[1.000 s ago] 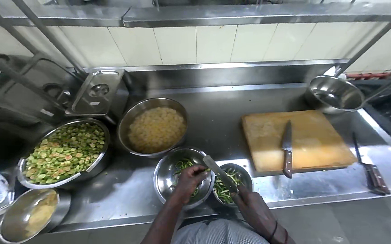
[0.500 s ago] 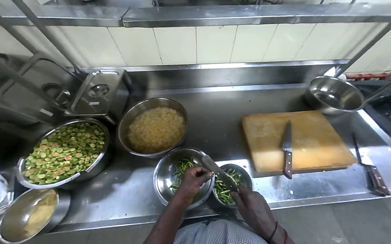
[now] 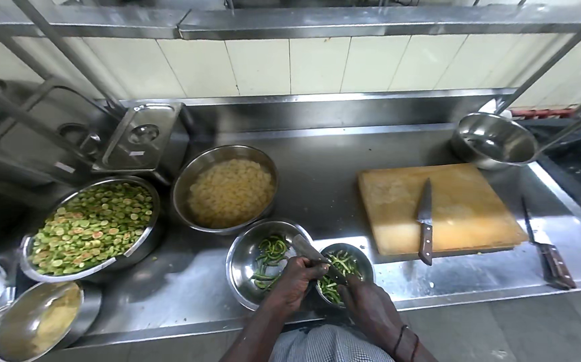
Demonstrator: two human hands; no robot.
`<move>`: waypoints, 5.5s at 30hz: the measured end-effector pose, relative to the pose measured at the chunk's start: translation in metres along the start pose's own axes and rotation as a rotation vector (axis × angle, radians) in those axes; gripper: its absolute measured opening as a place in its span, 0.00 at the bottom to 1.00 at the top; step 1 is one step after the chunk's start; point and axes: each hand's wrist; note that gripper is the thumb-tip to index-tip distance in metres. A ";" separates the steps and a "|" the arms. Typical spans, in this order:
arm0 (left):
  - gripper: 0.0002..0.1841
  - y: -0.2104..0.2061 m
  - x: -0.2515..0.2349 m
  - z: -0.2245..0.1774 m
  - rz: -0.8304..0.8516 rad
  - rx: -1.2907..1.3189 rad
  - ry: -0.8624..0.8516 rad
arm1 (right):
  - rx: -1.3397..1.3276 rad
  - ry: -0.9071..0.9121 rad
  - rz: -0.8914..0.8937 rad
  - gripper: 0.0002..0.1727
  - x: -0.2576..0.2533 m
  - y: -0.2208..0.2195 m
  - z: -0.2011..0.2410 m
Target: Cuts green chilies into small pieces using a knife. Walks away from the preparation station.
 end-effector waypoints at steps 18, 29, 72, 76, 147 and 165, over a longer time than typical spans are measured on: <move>0.05 0.008 0.006 0.010 0.001 -0.047 -0.050 | -0.024 -0.003 0.009 0.25 0.003 0.003 -0.005; 0.03 -0.010 0.003 0.017 0.032 0.016 0.033 | 0.040 0.005 0.078 0.25 0.003 0.003 0.006; 0.08 -0.017 -0.003 0.023 0.055 0.122 -0.062 | -0.947 0.103 -0.400 0.25 -0.024 -0.006 -0.037; 0.07 -0.016 -0.001 0.024 0.073 0.133 -0.082 | -0.898 0.163 -0.262 0.25 -0.022 0.000 -0.039; 0.08 0.030 0.013 -0.003 0.048 -0.479 -0.143 | -0.350 0.154 0.037 0.22 -0.004 -0.014 -0.029; 0.03 0.023 0.016 -0.001 -0.060 -0.348 -0.185 | -0.214 0.123 -0.030 0.24 0.006 -0.016 -0.020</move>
Point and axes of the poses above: each hand's wrist, its own x-axis away from the middle knuckle, its own y-axis out of the back of the hand, z = x × y, and after that the axes turned 15 degrees about z, right-handed
